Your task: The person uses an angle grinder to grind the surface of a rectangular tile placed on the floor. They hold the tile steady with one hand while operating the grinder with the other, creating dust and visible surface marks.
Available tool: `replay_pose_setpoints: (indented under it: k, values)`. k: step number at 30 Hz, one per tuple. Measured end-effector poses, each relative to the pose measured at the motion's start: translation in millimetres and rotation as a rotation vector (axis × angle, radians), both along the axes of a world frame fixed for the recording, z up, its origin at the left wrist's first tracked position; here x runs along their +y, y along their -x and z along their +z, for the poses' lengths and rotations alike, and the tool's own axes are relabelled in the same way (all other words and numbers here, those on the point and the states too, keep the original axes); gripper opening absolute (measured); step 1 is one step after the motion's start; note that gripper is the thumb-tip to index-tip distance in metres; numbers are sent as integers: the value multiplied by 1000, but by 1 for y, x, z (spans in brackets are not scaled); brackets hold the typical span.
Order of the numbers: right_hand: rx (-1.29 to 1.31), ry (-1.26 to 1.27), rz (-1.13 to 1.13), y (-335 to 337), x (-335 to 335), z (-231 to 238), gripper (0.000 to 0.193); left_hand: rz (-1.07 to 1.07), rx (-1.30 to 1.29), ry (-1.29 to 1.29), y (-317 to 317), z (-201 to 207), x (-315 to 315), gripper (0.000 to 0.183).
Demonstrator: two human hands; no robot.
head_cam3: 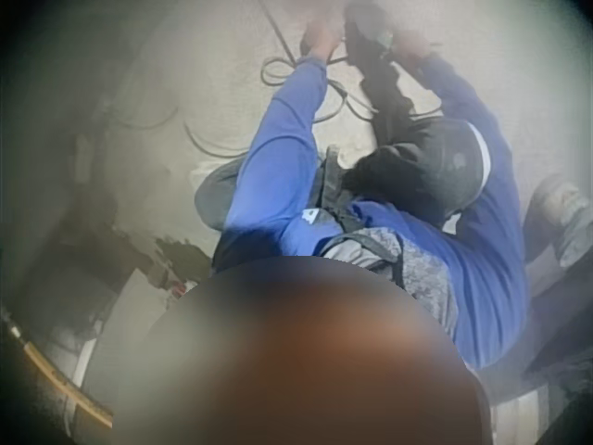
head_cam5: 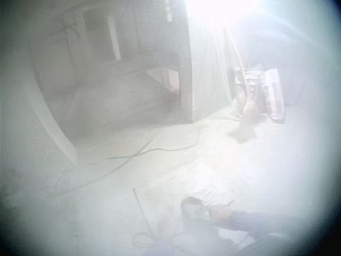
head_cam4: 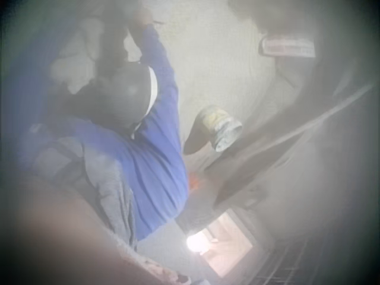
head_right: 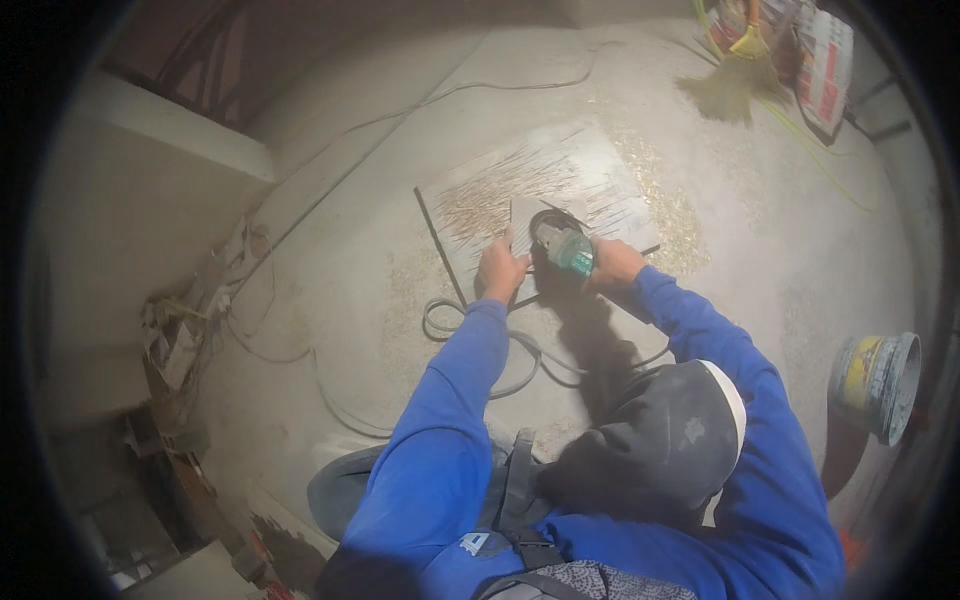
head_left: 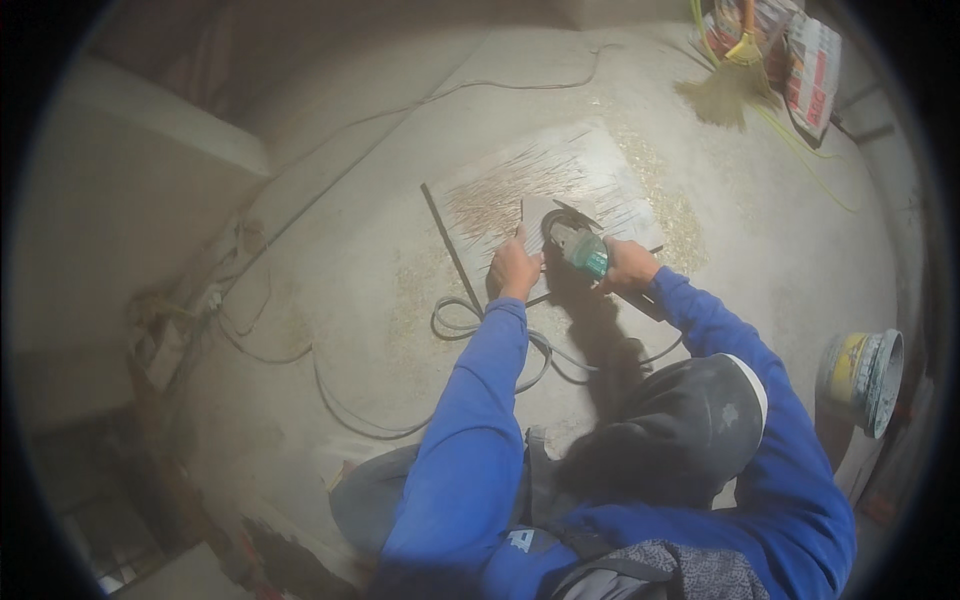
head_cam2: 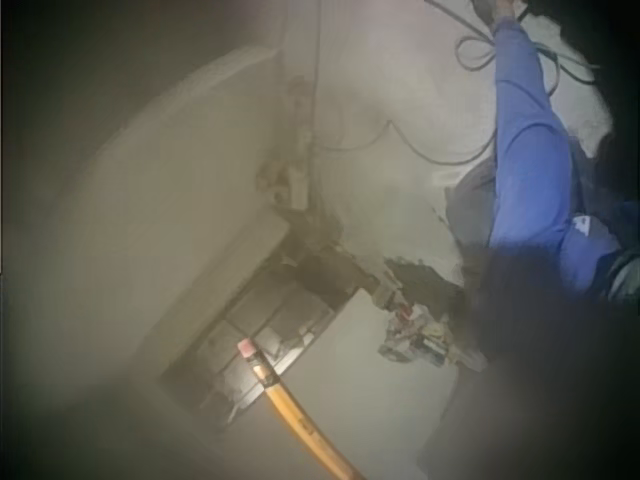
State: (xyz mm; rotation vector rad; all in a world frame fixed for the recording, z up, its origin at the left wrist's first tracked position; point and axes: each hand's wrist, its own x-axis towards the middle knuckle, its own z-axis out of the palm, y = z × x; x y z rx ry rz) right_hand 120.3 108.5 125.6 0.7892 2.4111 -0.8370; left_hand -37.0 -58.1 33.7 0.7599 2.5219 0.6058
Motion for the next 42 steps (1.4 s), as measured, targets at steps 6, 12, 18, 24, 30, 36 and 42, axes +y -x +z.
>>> replay_pose_setpoints:
  k: [6, 12, 18, 24, 30, 36, 42]
  values:
    - [62, 69, -48, -7, 1, 4, 66, 0, 0, -8, -3, -3, 6, 71]
    - [11, 28, -45, -2, -1, 1, 66, 30, 3, -72, -2, -7, 8, 76]
    - [-29, 11, -33, -1, 0, 6, 61, -7, -9, -20, -1, -5, 8, 71]
    - [-17, 45, -45, -2, 1, 9, 62, -10, 22, -40, -1, -10, 6, 72]
    - [-24, 30, -48, 2, -2, 3, 65, -7, 32, -20, -3, -7, 6, 72]
    - [-26, 21, -21, -1, 0, 4, 67, 17, 14, -26, -4, -5, 6, 73]
    - [-14, 19, -35, -1, -3, 2, 66, 38, 8, -64, -3, -4, 9, 74]
